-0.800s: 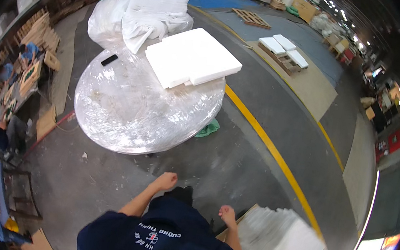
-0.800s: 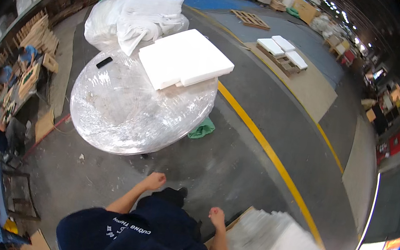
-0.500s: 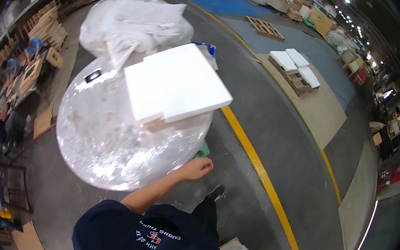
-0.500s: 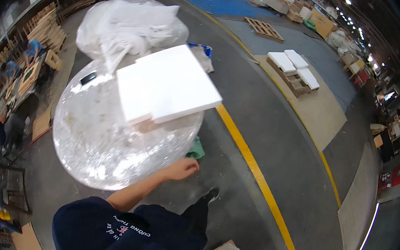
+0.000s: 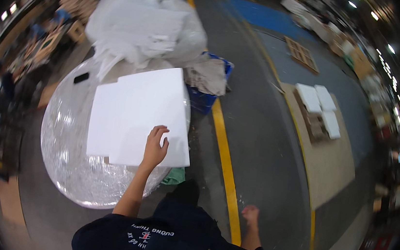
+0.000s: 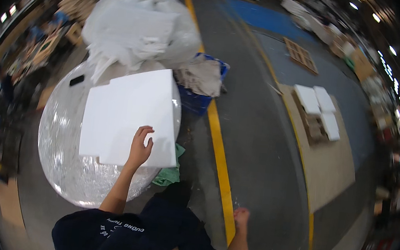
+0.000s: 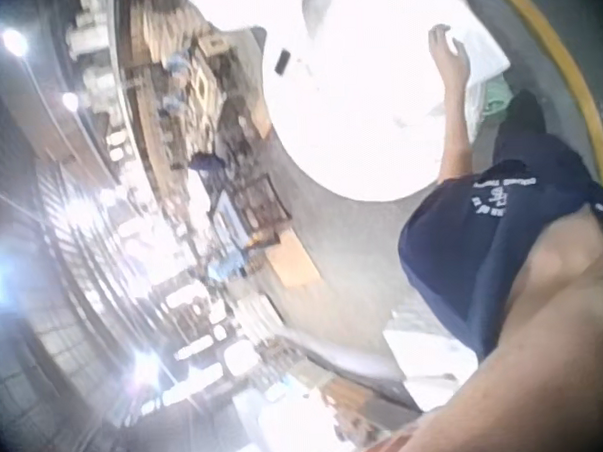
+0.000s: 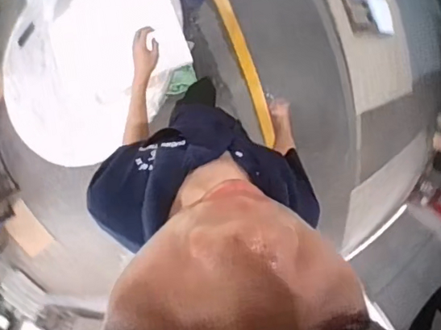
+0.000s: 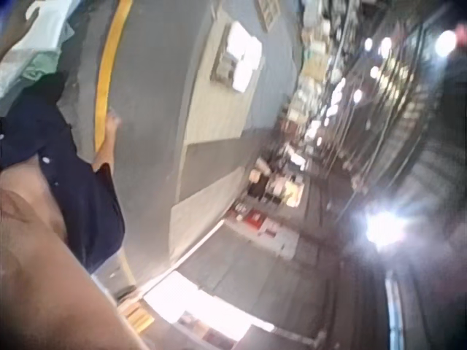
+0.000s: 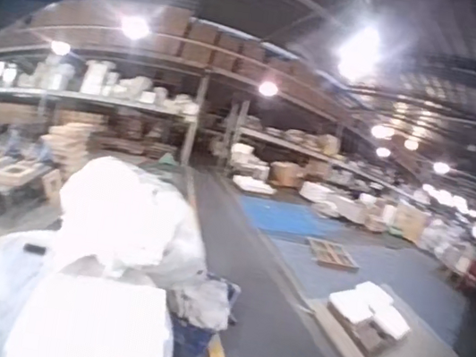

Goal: The person repeatedly picks up white foam cushions and inserts them into white fabric covers on a round table. After covering each cushion, the person places it onto a growing stack on the floor. The process is repeated for multiple cushions throughout the clip.

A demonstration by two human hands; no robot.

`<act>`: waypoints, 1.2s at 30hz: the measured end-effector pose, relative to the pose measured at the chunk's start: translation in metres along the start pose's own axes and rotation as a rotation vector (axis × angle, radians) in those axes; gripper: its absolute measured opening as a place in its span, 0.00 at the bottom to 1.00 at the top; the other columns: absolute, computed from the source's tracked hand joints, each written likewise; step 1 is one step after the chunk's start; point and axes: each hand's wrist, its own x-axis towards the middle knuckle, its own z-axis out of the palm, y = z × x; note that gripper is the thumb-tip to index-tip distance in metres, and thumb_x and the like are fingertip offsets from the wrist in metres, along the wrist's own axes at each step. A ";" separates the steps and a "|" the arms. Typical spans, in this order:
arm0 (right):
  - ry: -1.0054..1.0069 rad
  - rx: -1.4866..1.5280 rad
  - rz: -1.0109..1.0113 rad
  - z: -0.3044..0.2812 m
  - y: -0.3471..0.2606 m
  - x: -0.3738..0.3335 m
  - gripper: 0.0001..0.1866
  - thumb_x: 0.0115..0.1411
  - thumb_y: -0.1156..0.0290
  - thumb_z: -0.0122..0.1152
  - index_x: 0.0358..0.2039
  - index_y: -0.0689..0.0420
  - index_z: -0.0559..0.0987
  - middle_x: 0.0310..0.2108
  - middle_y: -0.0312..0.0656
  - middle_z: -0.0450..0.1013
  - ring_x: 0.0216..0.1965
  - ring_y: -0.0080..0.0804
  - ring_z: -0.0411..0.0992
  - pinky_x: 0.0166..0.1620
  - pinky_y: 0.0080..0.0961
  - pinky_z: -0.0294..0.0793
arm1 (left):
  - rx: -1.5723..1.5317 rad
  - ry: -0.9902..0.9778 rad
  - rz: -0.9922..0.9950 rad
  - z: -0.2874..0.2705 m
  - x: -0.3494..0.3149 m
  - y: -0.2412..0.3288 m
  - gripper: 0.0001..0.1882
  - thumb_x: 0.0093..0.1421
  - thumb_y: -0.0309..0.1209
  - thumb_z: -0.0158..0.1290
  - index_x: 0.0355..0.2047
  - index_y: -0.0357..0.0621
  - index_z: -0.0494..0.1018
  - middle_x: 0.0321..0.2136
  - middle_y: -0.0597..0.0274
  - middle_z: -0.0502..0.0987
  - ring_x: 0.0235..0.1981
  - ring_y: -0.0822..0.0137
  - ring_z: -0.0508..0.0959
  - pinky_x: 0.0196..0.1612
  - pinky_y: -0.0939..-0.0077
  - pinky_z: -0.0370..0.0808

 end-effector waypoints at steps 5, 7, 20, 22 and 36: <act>0.078 -0.079 -0.328 0.012 -0.202 0.180 0.08 0.68 0.68 0.51 0.40 0.58 0.76 0.29 0.38 0.75 0.24 0.22 0.74 0.23 0.20 0.71 | 0.358 0.230 -0.189 0.045 0.022 -0.033 0.21 0.59 0.28 0.53 0.53 0.41 0.69 0.57 0.52 0.68 0.59 0.51 0.66 0.61 0.53 0.58; 0.102 -0.120 -0.329 0.044 -0.258 0.225 0.08 0.68 0.67 0.53 0.40 0.58 0.76 0.30 0.36 0.75 0.25 0.22 0.74 0.24 0.19 0.71 | 0.444 0.154 -0.283 0.062 0.021 -0.030 0.22 0.60 0.30 0.53 0.55 0.42 0.68 0.59 0.51 0.67 0.62 0.52 0.64 0.62 0.52 0.56; -0.519 -0.387 -1.617 0.518 -0.720 0.304 0.11 0.59 0.72 0.61 0.42 0.59 0.78 0.37 0.47 0.76 0.34 0.39 0.76 0.37 0.32 0.75 | 0.206 0.476 -0.549 0.072 0.065 -0.037 0.10 0.55 0.21 0.49 0.34 0.36 0.79 0.39 0.57 0.83 0.48 0.58 0.79 0.55 0.68 0.68; -0.592 -0.284 -1.683 0.581 -0.786 0.284 0.13 0.59 0.70 0.62 0.44 0.59 0.78 0.41 0.46 0.74 0.35 0.39 0.76 0.37 0.32 0.75 | 0.150 0.591 -0.673 0.075 0.072 -0.042 0.09 0.57 0.21 0.48 0.33 0.36 0.79 0.37 0.57 0.83 0.44 0.61 0.80 0.50 0.70 0.70; -0.767 0.061 -1.135 0.894 -1.035 0.333 0.09 0.62 0.71 0.56 0.39 0.63 0.75 0.27 0.49 0.77 0.26 0.39 0.79 0.29 0.35 0.79 | 0.357 0.742 -0.847 0.113 0.328 -0.099 0.06 0.61 0.21 0.50 0.33 0.39 0.77 0.33 0.57 0.81 0.37 0.62 0.80 0.39 0.71 0.74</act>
